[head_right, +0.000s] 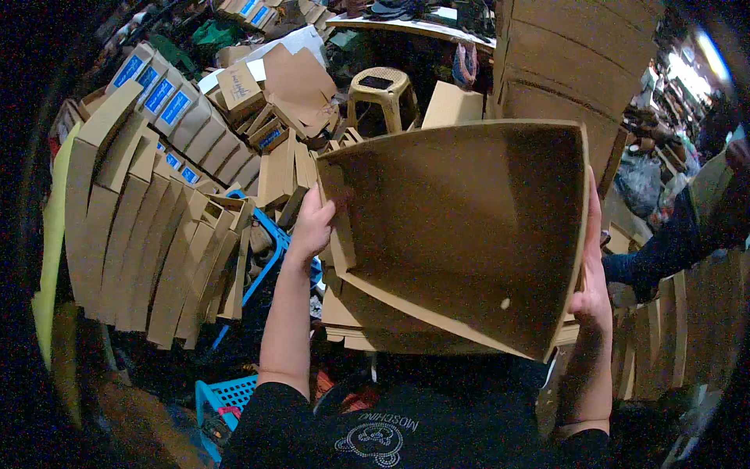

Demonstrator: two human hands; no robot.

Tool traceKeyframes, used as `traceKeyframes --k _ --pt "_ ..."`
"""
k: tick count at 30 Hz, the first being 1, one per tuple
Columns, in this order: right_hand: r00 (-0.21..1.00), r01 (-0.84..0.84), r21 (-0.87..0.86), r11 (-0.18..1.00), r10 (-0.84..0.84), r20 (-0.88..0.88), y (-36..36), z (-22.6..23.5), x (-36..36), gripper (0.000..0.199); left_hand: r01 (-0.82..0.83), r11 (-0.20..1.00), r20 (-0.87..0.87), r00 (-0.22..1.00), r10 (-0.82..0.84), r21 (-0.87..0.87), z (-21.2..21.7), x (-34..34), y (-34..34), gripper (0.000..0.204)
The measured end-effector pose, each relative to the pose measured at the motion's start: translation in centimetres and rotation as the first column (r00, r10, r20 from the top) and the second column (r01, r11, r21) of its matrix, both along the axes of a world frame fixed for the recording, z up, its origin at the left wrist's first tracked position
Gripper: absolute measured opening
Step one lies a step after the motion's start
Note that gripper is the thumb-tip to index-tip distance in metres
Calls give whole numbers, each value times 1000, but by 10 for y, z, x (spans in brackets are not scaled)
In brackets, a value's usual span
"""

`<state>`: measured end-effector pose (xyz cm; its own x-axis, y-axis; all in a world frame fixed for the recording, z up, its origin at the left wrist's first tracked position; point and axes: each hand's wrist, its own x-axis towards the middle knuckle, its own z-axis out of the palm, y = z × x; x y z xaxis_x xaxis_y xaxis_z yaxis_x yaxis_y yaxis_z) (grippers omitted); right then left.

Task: Assembling cardboard shoe boxes from flat sheets.

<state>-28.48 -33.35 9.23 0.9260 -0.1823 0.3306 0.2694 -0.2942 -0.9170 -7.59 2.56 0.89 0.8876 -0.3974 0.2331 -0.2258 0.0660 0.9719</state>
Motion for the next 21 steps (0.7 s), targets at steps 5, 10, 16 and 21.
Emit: traceKeyframes --k 5,10,16,21 --pt "993 16 121 993 -30 116 49 25 4 150 -262 963 67 961 267 -69 18 -1 -10 52" --pt "983 -28 94 995 10 185 60 33 5 152 -212 963 -68 977 203 -165 25 6 9 32" --pt "983 34 16 999 -36 179 77 39 1 151 -118 986 -23 993 116 -114 24 11 28 25" --pt "980 22 -144 989 7 198 74 35 -3 151 -201 973 100 972 212 -111 22 12 24 27"
